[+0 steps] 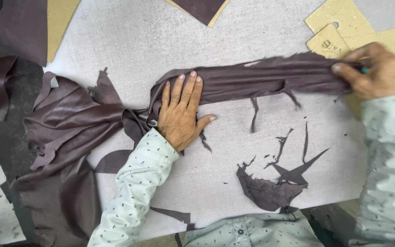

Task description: The person lays out dark brown leather on a work table, places cardboard templates on the leather, and uses a rotary cutter to trace and cut the shapes. The person repeatedly positions templates, cuts along the edges, and removes the cut pieces.

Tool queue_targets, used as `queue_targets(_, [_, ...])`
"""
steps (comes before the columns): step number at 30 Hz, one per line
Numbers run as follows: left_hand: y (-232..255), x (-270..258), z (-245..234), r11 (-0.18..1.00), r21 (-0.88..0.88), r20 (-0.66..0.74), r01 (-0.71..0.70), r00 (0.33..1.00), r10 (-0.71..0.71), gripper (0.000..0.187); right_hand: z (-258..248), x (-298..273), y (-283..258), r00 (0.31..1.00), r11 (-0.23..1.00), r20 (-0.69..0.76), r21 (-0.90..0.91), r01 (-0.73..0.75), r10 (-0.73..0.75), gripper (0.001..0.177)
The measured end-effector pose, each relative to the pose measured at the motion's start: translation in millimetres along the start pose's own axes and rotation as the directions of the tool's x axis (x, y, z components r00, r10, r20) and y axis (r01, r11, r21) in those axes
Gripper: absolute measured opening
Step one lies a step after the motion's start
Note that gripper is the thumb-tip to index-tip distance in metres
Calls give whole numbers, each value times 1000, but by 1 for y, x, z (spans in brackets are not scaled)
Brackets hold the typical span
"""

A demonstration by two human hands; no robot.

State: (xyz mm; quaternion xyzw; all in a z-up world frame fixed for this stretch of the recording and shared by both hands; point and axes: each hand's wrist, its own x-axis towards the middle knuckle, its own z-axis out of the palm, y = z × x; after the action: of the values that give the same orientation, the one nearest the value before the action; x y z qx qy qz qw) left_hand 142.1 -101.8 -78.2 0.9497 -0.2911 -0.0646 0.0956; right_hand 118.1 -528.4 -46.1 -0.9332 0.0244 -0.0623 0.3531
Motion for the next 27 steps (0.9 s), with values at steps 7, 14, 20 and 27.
queue_targets(7, [39,17,-18,992,119,236,-35,972,6,121,11,1,-2,994,999,-109,42,24,-19,29])
queue_targets(14, [129,82,16,951,122,396,-284,893,215,121,12,-25,-13,986,934,-167,355,38,23,30])
queue_targets(20, [134,84,-10,962,25,316,-271,915,250,117,31,-27,-10,980,974,-193,-225,-6,-39,36])
queue_targets(27, [5,40,-13,988,61,70,139,987,-143,109,35,-36,-1,979,989,-201,-150,2,-33,35])
